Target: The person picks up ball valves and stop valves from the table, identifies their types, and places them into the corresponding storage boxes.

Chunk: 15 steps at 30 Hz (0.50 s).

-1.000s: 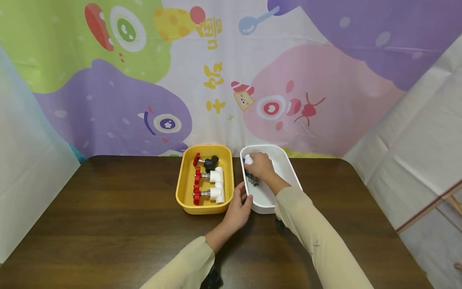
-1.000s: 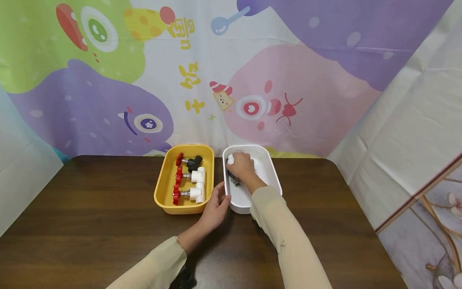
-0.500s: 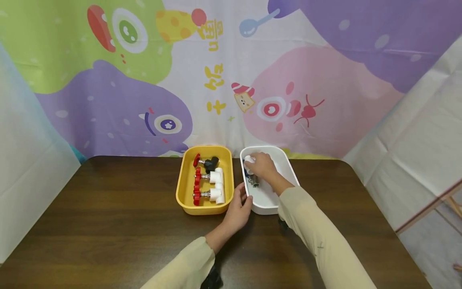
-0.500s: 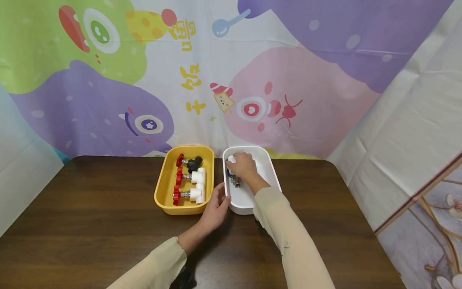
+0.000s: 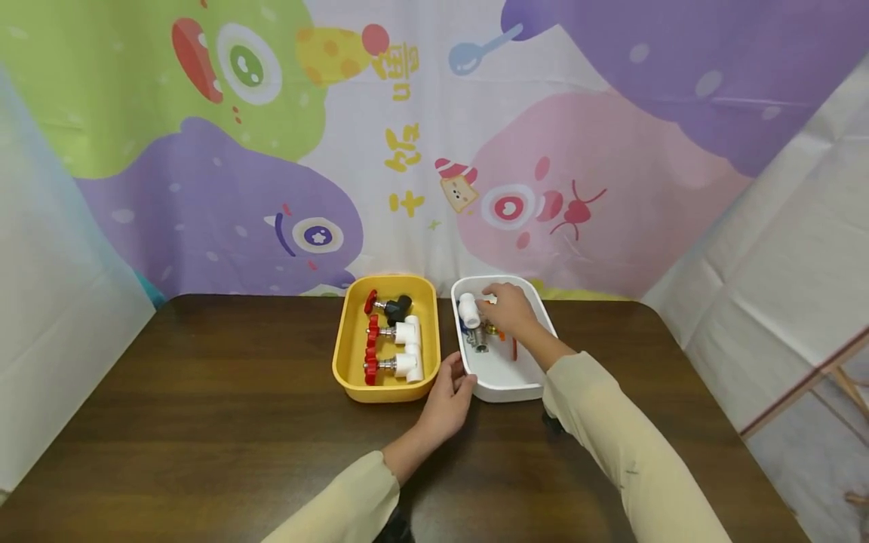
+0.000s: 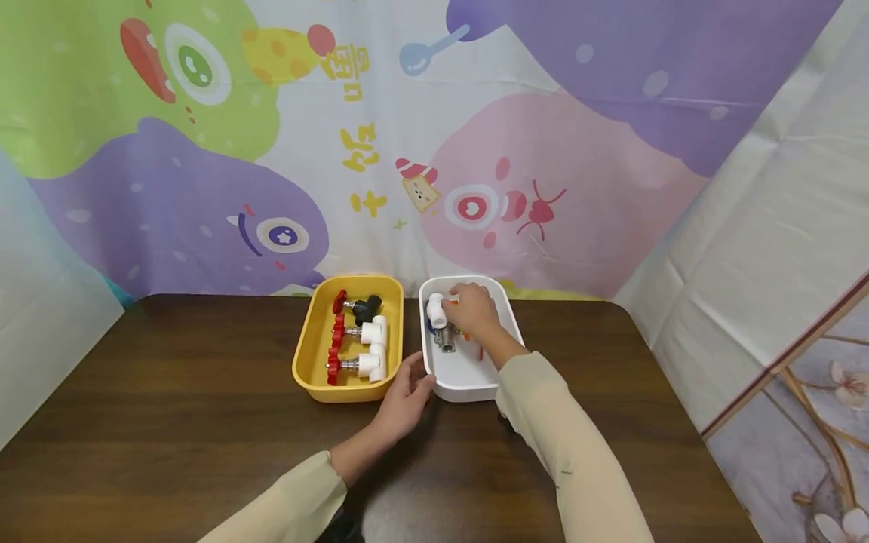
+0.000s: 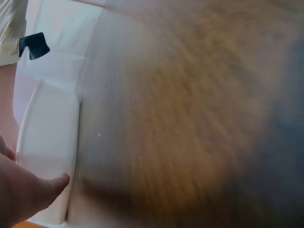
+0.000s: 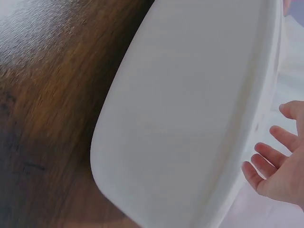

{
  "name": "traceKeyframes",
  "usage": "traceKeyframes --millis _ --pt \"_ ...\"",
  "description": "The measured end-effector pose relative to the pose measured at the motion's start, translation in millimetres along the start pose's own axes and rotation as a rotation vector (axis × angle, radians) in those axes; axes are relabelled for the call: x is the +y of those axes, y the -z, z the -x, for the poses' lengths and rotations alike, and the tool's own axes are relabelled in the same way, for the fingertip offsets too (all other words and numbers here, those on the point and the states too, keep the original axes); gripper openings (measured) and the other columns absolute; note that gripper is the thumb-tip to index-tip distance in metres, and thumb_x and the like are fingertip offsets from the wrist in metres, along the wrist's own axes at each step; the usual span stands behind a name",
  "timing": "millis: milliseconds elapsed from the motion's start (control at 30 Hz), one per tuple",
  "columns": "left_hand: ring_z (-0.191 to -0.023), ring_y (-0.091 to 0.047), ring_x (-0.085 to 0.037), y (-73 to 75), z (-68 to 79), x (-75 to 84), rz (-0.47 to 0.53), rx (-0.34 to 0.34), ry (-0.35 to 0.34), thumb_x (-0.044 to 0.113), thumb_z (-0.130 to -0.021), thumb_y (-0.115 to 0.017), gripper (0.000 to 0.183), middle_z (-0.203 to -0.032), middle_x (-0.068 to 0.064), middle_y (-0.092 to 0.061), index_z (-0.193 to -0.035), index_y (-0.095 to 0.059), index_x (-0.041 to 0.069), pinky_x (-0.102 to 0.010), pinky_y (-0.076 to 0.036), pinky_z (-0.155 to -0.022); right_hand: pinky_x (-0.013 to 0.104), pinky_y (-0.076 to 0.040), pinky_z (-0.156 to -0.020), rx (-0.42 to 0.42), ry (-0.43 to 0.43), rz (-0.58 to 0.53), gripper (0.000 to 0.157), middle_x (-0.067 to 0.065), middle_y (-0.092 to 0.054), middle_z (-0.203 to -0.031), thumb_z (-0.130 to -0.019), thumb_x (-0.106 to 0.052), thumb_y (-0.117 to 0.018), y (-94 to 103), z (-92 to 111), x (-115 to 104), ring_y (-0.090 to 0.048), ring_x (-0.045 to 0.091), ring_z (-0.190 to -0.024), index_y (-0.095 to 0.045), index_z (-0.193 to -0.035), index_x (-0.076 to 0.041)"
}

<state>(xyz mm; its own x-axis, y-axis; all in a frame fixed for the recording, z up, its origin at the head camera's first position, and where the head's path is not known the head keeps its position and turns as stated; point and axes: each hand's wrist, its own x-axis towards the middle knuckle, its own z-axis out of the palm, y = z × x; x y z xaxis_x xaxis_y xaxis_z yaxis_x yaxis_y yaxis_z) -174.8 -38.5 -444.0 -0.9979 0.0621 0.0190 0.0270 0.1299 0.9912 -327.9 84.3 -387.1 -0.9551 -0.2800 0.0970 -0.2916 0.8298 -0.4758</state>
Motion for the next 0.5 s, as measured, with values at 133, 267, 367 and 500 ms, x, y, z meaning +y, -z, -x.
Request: traceKeyframes --millis 133,267,367,500 --pt "-0.122 -0.050 -0.036 3.9 4.4 4.2 -0.037 -0.015 0.019 0.017 -0.099 -0.044 0.053 -0.138 -0.026 -0.042 -0.143 -0.023 -0.003 -0.046 -0.047 -0.098 0.043 -0.045 -0.097 0.029 0.039 0.011 0.040 0.018 -0.063 -0.117 -0.089 -0.030 -0.057 8.7 0.7 3.7 -0.056 0.033 -0.112 -0.063 -0.116 -0.002" --pt "-0.119 -0.052 -0.037 10.9 6.5 10.5 -0.089 -0.047 0.013 0.018 -0.098 -0.046 0.053 -0.134 -0.026 -0.046 -0.142 -0.025 -0.003 -0.045 -0.048 -0.097 0.045 -0.047 -0.094 0.018 0.011 0.013 0.040 0.017 -0.063 -0.118 -0.090 -0.032 -0.055 19.9 2.1 3.6 -0.056 0.032 -0.110 -0.064 -0.117 -0.003" --pt "-0.116 -0.055 -0.034 17.1 5.7 16.6 -0.137 -0.079 0.036 0.020 -0.097 -0.048 0.052 -0.129 -0.023 -0.051 -0.141 -0.028 0.000 -0.044 -0.049 -0.095 0.046 -0.047 -0.094 -0.011 -0.015 0.012 0.041 0.018 -0.060 -0.121 -0.091 -0.034 -0.053 27.5 3.6 1.9 -0.055 0.032 -0.111 -0.062 -0.119 -0.005" --pt "-0.110 -0.058 -0.029 27.1 4.2 27.6 -0.196 -0.109 0.061 0.023 -0.097 -0.049 0.051 -0.125 -0.017 -0.056 -0.141 -0.031 0.004 -0.042 -0.051 -0.092 0.046 -0.047 -0.096 -0.008 0.003 0.026 0.041 0.018 -0.059 -0.123 -0.092 -0.033 -0.053 35.8 4.5 -0.1 -0.055 0.032 -0.112 -0.062 -0.119 -0.004"
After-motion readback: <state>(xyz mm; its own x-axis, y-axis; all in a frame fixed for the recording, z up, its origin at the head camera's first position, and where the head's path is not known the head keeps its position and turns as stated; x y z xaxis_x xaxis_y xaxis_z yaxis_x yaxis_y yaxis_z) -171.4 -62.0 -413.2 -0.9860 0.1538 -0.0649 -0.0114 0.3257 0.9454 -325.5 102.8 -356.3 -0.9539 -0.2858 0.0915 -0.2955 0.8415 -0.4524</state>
